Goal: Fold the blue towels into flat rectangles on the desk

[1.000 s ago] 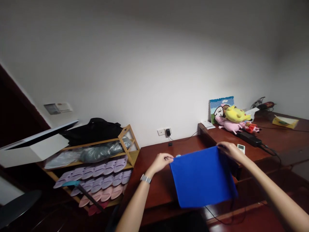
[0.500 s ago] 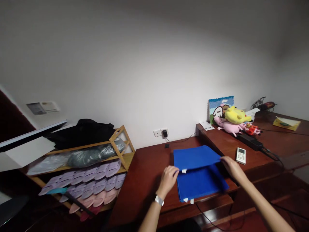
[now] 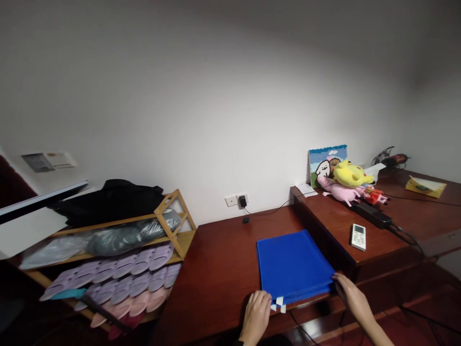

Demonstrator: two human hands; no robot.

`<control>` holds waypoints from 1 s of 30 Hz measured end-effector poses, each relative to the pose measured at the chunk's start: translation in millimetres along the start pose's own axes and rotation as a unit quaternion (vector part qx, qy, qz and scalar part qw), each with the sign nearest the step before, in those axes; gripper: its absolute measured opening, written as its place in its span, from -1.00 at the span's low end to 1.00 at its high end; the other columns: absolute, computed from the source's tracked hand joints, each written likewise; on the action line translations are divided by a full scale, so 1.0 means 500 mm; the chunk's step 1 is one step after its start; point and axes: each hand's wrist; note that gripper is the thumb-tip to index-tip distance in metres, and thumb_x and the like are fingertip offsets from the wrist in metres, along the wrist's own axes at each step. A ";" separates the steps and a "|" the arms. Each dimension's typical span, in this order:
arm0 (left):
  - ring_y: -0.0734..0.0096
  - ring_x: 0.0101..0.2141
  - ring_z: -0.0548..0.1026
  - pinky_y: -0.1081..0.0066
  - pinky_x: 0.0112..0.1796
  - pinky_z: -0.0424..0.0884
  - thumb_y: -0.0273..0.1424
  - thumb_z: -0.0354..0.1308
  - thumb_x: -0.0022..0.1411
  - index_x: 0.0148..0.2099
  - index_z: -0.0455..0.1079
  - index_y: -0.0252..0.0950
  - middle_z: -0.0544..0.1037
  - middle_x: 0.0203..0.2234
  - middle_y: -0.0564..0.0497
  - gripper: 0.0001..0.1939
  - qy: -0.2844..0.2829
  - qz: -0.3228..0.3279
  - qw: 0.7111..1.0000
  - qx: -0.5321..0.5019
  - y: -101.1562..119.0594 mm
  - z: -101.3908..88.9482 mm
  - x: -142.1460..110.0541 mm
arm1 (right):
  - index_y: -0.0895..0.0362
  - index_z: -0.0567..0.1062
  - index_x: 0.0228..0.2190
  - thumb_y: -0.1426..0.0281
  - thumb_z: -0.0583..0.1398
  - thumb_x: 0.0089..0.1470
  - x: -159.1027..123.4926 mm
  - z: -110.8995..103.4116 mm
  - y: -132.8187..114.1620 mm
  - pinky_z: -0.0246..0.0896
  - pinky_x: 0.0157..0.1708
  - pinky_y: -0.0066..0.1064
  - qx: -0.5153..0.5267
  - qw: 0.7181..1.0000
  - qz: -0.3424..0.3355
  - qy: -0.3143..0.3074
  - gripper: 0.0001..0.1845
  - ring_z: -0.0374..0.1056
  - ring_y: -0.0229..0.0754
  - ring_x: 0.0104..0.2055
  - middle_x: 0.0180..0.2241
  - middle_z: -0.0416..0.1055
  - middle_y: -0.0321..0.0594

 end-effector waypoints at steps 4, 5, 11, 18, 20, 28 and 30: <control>0.26 -0.22 0.54 0.29 -0.15 0.46 -0.53 0.01 0.39 -0.14 0.47 -0.14 0.59 -0.25 0.01 -0.76 -0.028 -0.003 1.000 -0.005 0.002 0.008 -0.022 | -0.01 0.63 -0.15 0.16 0.05 0.14 -0.022 0.017 0.019 0.45 0.04 -0.14 0.013 1.000 0.002 -0.020 -0.58 0.53 0.03 0.02 -0.03 0.60 -0.12; 0.27 -0.21 0.54 0.28 -0.14 0.46 -0.54 0.00 0.39 -0.13 0.47 -0.13 0.58 -0.24 0.01 -0.75 -0.030 -0.010 0.999 -0.009 0.003 0.009 -0.027 | 0.00 0.63 -0.15 0.16 0.06 0.14 -0.026 0.021 0.022 0.44 0.05 -0.12 0.016 1.000 -0.001 -0.021 -0.58 0.53 0.05 0.02 -0.03 0.60 -0.10; 0.24 -0.19 0.54 0.23 -0.13 0.49 -0.55 -0.04 0.36 -0.20 0.48 -0.17 0.57 -0.26 -0.03 -0.72 -0.050 -0.057 0.997 -0.016 0.013 0.003 -0.014 | 0.09 0.66 -0.24 0.08 0.07 0.16 -0.009 0.024 0.005 0.22 0.24 0.07 0.008 1.000 0.026 -0.015 -0.52 0.47 0.17 0.10 -0.10 0.63 0.00; 0.09 0.28 0.33 0.01 0.26 0.30 -0.23 0.06 0.42 0.32 0.34 -0.04 0.40 0.30 -0.04 -0.54 -0.083 -0.083 0.991 -0.057 0.019 0.038 0.016 | 0.21 0.59 -0.15 -0.03 0.05 0.03 0.036 0.045 -0.035 0.36 0.10 -0.05 0.042 0.980 0.191 0.046 -0.35 0.51 0.21 0.02 -0.07 0.58 0.16; 0.09 0.36 0.21 -0.04 0.32 0.18 -0.16 0.04 0.43 0.39 0.24 0.02 0.27 0.38 0.00 -0.48 -0.111 -0.081 0.985 -0.108 0.018 0.047 0.003 | 0.20 0.58 -0.20 0.01 0.11 -0.07 0.045 0.052 -0.037 0.36 0.08 -0.07 0.060 0.970 0.233 0.032 -0.41 0.50 0.24 0.02 -0.12 0.59 0.16; 0.10 0.39 0.11 -0.06 0.37 0.00 -0.11 0.05 0.42 0.39 0.23 -0.01 0.21 0.40 -0.01 -0.46 -0.095 -0.108 0.958 -0.248 0.029 0.029 -0.046 | 0.03 0.53 -0.56 0.12 0.21 -0.33 0.054 0.044 -0.026 0.43 -0.19 -0.18 0.125 0.942 0.312 -0.025 -0.73 0.58 0.19 -0.26 -0.49 0.59 -0.13; 0.10 0.39 0.11 -0.06 0.37 0.00 -0.12 0.05 0.42 0.39 0.23 -0.01 0.20 0.40 -0.02 -0.46 -0.091 -0.104 0.959 -0.249 0.035 0.025 -0.054 | 0.03 0.52 -0.57 0.12 0.21 -0.37 0.048 0.041 -0.025 0.43 -0.18 -0.17 0.135 0.937 0.321 -0.019 -0.72 0.58 0.19 -0.26 -0.51 0.58 -0.14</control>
Point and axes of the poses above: each hand's wrist, its own x-axis towards the middle knuckle, its own z-axis out of the palm, y = z × x
